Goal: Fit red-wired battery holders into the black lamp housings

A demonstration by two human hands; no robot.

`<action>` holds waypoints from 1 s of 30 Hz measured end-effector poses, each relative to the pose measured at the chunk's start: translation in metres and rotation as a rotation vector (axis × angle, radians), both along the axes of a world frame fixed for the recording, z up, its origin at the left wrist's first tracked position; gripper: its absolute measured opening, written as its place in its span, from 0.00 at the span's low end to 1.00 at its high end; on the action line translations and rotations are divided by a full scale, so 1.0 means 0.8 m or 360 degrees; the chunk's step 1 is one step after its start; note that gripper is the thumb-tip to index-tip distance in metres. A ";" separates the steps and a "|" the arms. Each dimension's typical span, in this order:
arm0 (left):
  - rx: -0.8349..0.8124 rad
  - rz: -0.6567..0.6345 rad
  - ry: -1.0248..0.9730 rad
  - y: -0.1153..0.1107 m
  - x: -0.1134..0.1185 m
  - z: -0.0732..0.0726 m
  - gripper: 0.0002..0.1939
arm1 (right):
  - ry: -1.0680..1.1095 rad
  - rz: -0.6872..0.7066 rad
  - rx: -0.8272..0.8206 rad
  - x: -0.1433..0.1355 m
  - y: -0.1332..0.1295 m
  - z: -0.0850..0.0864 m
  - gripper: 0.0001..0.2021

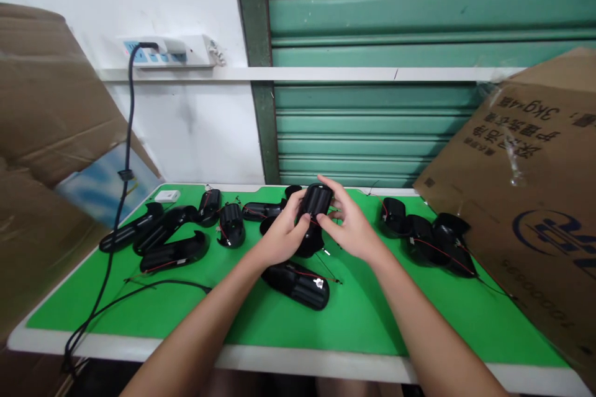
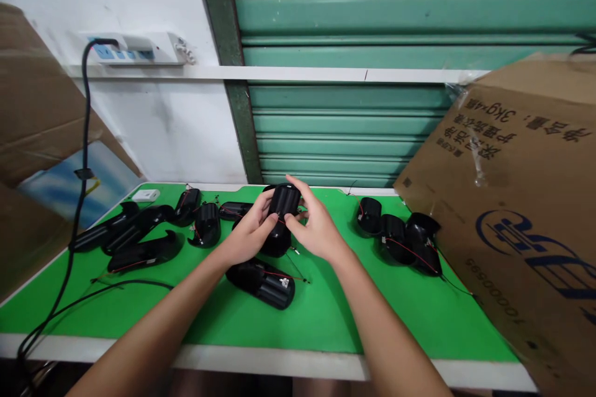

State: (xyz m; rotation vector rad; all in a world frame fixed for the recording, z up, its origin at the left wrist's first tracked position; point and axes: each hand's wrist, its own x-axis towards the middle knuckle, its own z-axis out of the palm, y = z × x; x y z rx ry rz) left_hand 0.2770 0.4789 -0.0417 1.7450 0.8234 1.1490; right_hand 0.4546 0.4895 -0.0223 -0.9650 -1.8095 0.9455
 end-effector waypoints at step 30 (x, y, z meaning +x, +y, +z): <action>0.0246 0.0129 0.0320 0.000 0.004 -0.005 0.23 | -0.0120 0.0102 0.0133 -0.012 0.000 -0.019 0.37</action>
